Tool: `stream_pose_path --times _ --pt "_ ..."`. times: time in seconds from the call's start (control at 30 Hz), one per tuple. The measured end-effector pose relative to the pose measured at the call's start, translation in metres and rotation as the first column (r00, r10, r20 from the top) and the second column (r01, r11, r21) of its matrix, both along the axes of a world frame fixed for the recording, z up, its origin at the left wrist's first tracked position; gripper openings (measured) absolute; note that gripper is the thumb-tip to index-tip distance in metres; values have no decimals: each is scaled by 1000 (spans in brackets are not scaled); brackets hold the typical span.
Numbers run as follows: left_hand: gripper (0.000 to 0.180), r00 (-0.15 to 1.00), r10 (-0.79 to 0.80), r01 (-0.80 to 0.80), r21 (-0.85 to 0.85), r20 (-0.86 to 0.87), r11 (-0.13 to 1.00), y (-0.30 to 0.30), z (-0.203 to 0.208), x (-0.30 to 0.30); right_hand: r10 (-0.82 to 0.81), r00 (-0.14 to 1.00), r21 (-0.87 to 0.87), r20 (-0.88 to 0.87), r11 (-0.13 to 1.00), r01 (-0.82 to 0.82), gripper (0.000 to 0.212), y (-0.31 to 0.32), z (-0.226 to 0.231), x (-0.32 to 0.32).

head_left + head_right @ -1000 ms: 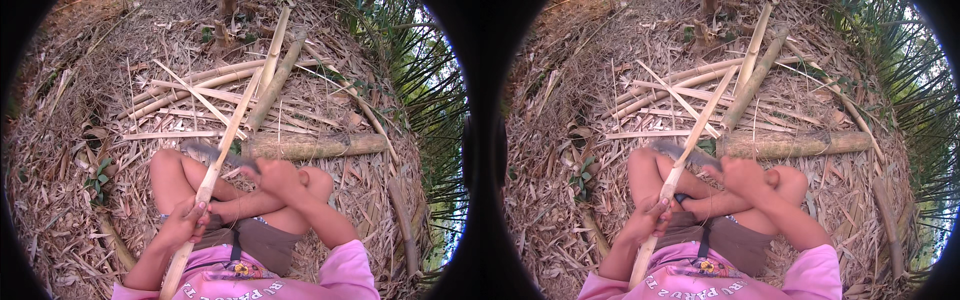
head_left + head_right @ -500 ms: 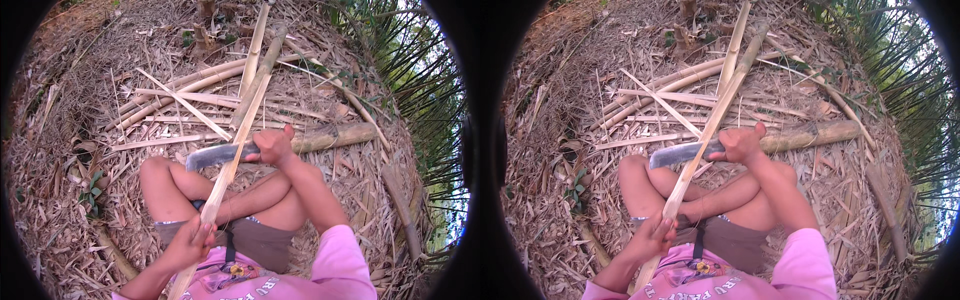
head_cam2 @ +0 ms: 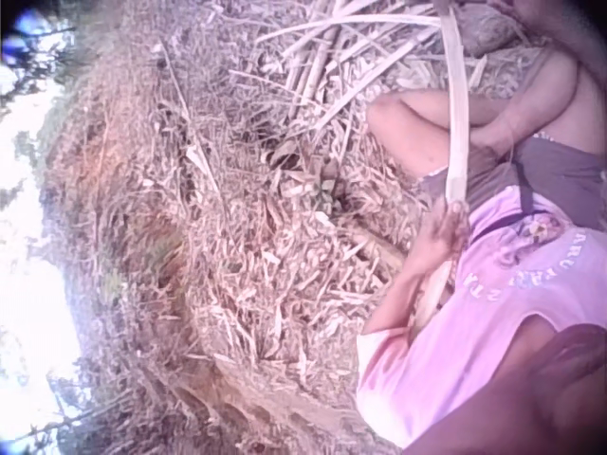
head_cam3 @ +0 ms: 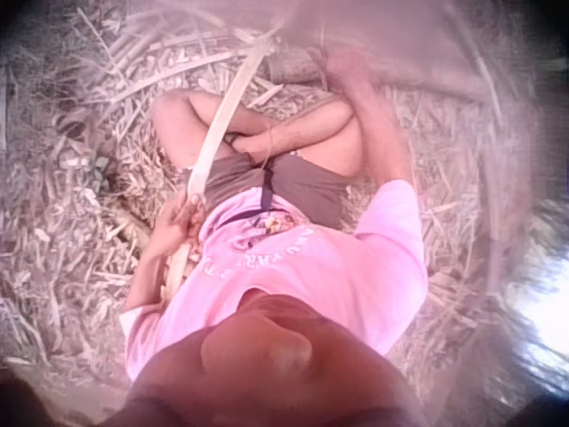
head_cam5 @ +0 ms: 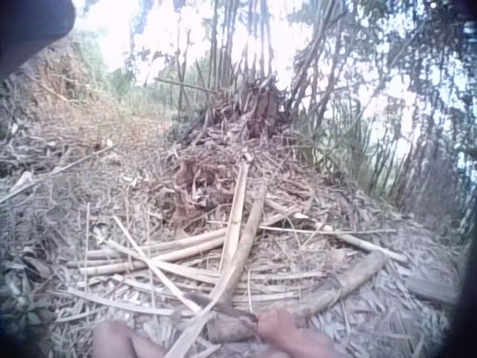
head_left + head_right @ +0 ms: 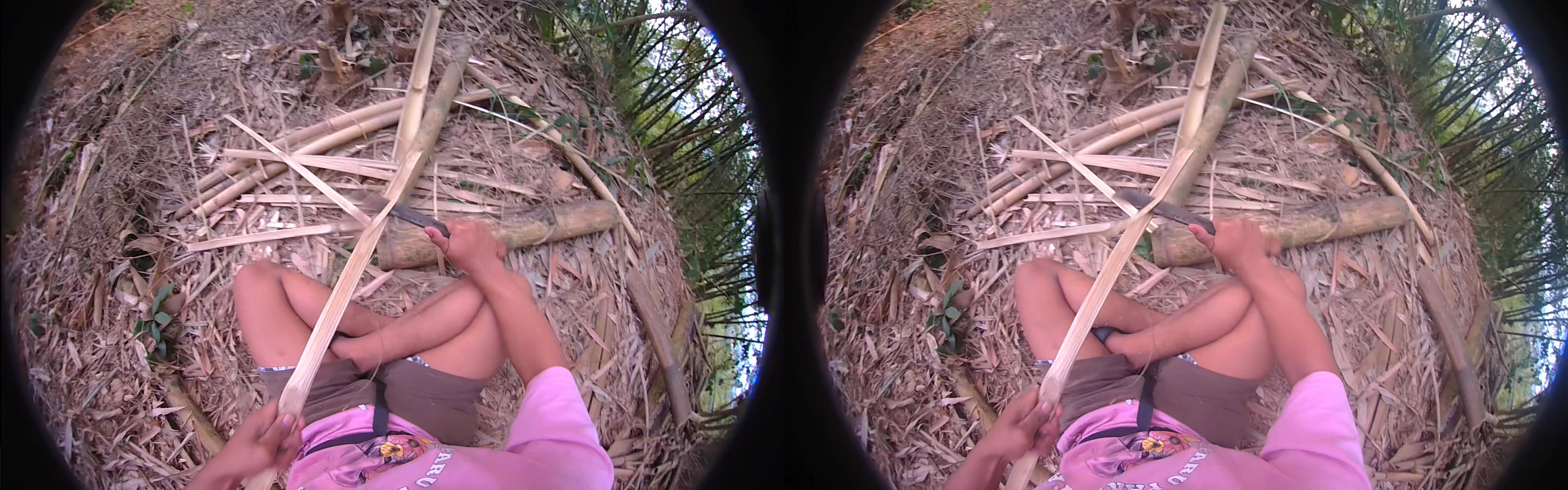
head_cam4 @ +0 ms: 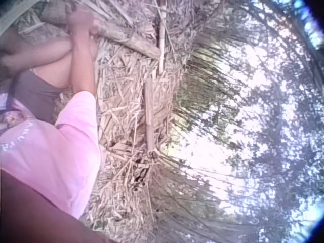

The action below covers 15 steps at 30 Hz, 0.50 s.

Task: The person scrapes a strip of bamboo with a machete while sitting on a ground covered in leaves, removing the outer layer to smooth it.

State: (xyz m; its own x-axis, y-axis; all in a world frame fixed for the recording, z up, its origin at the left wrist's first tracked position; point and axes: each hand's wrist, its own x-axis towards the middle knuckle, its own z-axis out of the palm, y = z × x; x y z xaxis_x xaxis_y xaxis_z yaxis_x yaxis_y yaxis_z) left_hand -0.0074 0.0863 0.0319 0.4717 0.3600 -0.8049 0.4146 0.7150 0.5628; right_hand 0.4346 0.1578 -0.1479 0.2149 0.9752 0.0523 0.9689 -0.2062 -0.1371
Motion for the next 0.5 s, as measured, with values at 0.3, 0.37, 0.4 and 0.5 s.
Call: stream_pose_path --times 0.3,0.37,0.4,0.5 --pt "20 979 127 -125 -23 162 992 31 -45 50 126 970 110 -210 988 -105 72 8 45 -77" --pt "21 981 92 -89 -30 172 996 32 -49 57 274 954 236 -126 942 -239 67 1 48 -82" --pt "21 981 80 -75 -34 178 997 31 -50 57 335 939 271 -73 913 -305 66 -2 49 -82" --pt "21 998 1 -6 73 70 997 9 -37 46 424 906 225 5 882 -414 64 2 42 -65"
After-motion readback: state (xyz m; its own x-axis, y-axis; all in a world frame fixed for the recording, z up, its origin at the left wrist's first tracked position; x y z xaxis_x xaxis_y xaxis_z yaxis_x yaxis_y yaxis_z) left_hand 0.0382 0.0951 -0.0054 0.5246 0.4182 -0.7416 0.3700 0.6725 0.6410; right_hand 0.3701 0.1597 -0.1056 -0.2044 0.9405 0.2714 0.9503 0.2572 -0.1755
